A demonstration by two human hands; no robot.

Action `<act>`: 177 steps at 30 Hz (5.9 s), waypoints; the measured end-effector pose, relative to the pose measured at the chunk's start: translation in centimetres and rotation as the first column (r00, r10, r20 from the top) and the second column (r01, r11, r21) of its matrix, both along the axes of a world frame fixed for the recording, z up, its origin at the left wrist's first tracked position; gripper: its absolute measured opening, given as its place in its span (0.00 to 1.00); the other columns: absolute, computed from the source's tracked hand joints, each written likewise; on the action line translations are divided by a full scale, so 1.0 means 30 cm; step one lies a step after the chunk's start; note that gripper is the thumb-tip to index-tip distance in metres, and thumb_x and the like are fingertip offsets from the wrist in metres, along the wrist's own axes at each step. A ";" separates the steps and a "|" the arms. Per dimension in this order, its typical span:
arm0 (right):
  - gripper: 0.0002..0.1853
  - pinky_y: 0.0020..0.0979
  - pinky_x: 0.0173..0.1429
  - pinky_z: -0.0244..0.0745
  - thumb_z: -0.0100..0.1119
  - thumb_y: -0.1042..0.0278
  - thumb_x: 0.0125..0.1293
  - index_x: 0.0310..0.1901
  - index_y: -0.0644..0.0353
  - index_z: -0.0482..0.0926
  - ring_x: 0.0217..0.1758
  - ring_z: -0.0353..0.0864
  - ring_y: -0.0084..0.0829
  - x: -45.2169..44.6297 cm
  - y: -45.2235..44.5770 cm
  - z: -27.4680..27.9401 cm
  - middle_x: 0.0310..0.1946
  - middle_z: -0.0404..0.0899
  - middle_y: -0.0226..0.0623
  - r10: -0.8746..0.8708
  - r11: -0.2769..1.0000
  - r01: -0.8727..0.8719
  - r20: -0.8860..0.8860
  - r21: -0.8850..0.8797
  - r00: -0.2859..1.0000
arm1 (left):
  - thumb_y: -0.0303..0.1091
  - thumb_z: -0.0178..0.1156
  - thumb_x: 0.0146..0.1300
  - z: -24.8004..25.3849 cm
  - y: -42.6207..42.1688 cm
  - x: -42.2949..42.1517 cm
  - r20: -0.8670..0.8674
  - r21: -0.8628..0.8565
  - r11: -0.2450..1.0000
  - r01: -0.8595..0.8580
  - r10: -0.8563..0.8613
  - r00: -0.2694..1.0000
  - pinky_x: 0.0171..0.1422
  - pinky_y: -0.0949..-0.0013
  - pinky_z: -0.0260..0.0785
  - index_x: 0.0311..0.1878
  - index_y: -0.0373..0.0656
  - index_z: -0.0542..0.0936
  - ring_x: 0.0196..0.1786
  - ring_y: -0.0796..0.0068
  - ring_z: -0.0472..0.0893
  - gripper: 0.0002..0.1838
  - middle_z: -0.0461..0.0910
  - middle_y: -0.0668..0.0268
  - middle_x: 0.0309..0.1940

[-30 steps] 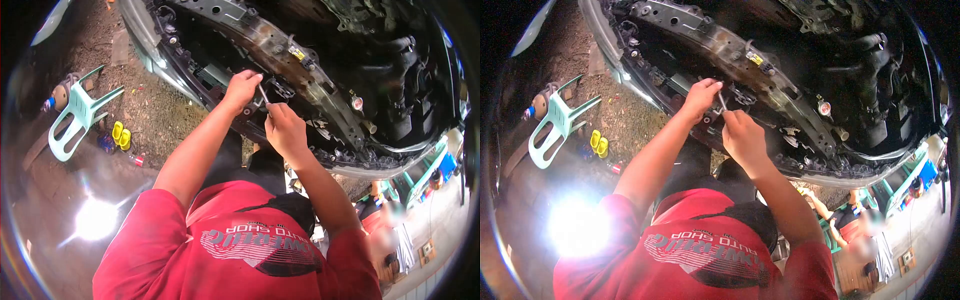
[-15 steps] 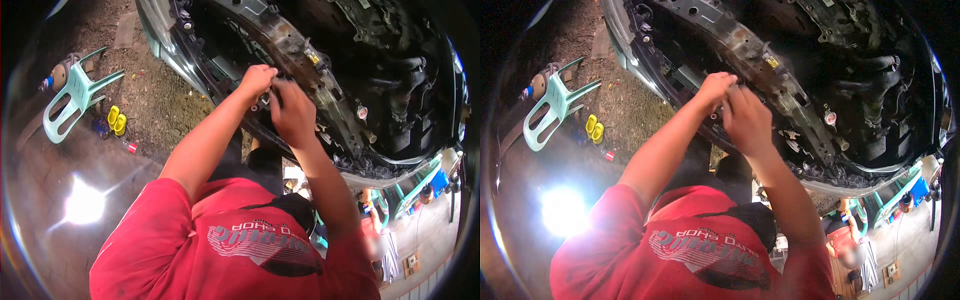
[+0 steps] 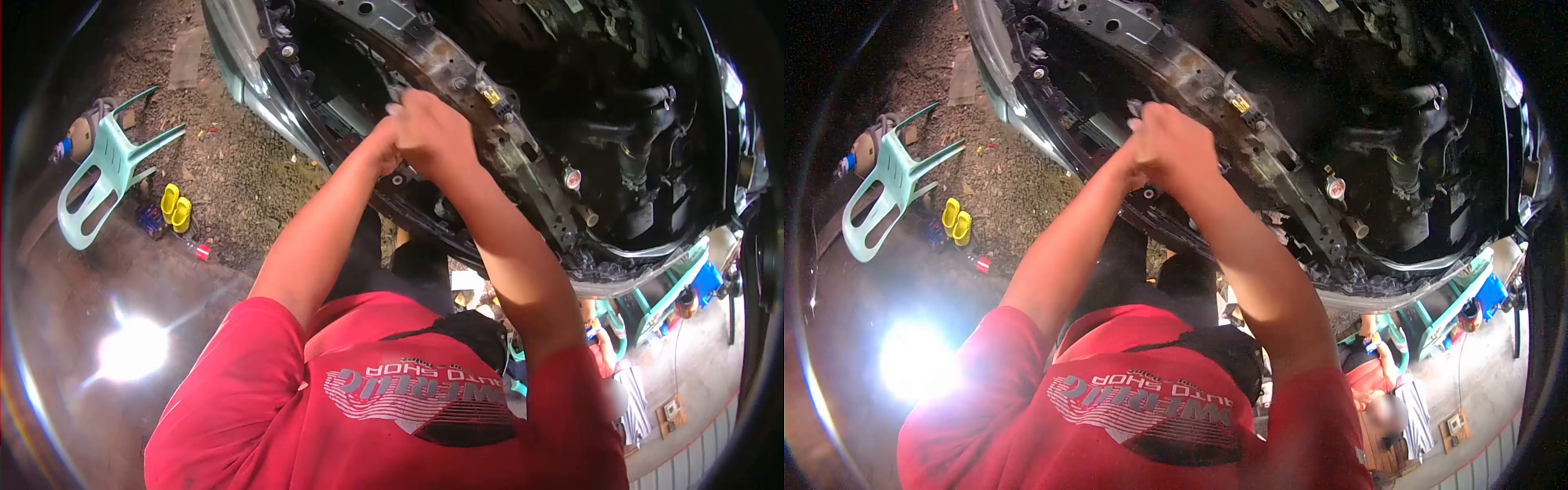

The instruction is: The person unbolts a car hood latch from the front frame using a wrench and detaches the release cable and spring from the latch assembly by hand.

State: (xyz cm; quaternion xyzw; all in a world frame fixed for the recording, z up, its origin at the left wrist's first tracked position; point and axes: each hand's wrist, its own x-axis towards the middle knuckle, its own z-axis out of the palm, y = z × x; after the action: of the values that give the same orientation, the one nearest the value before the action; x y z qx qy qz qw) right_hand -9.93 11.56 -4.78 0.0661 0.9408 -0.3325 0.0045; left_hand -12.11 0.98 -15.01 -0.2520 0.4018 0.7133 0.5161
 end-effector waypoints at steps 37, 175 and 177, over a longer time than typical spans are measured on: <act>0.13 0.41 0.56 0.79 0.59 0.60 0.73 0.48 0.62 0.79 0.51 0.85 0.40 0.425 0.203 0.056 0.43 0.82 0.44 -0.537 0.433 0.747 0.521 -0.505 0.663 | 0.35 0.69 0.67 0.053 0.052 0.004 -0.539 -0.609 0.752 0.250 -0.624 0.566 0.40 0.65 0.71 0.41 0.35 0.85 0.33 0.75 0.80 0.10 0.85 0.66 0.29; 0.20 0.26 0.60 0.68 0.48 0.82 0.69 0.59 0.64 0.81 0.48 0.79 0.25 0.727 0.246 -0.148 0.45 0.84 0.33 -0.071 0.611 0.696 0.850 -0.377 0.522 | 0.48 0.63 0.68 0.008 0.072 0.067 -0.594 -0.731 0.677 0.088 -0.694 0.407 0.61 0.50 0.75 0.53 0.38 0.83 0.55 0.45 0.84 0.22 0.86 0.46 0.47; 0.19 0.26 0.61 0.68 0.51 0.81 0.69 0.59 0.66 0.80 0.50 0.79 0.25 0.722 0.251 -0.225 0.45 0.84 0.33 -0.047 0.664 0.655 0.854 -0.361 0.518 | 0.46 0.61 0.70 0.035 0.063 0.069 -0.608 -0.734 0.679 0.020 -0.670 0.425 0.61 0.49 0.75 0.54 0.39 0.83 0.55 0.45 0.84 0.20 0.86 0.48 0.48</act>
State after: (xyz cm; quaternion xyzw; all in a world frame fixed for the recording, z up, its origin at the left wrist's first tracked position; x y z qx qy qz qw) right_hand 11.71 19.11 -11.52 0.4038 0.6207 -0.5634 0.3666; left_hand -10.05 2.87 -13.96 0.0699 0.8570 0.4275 0.2791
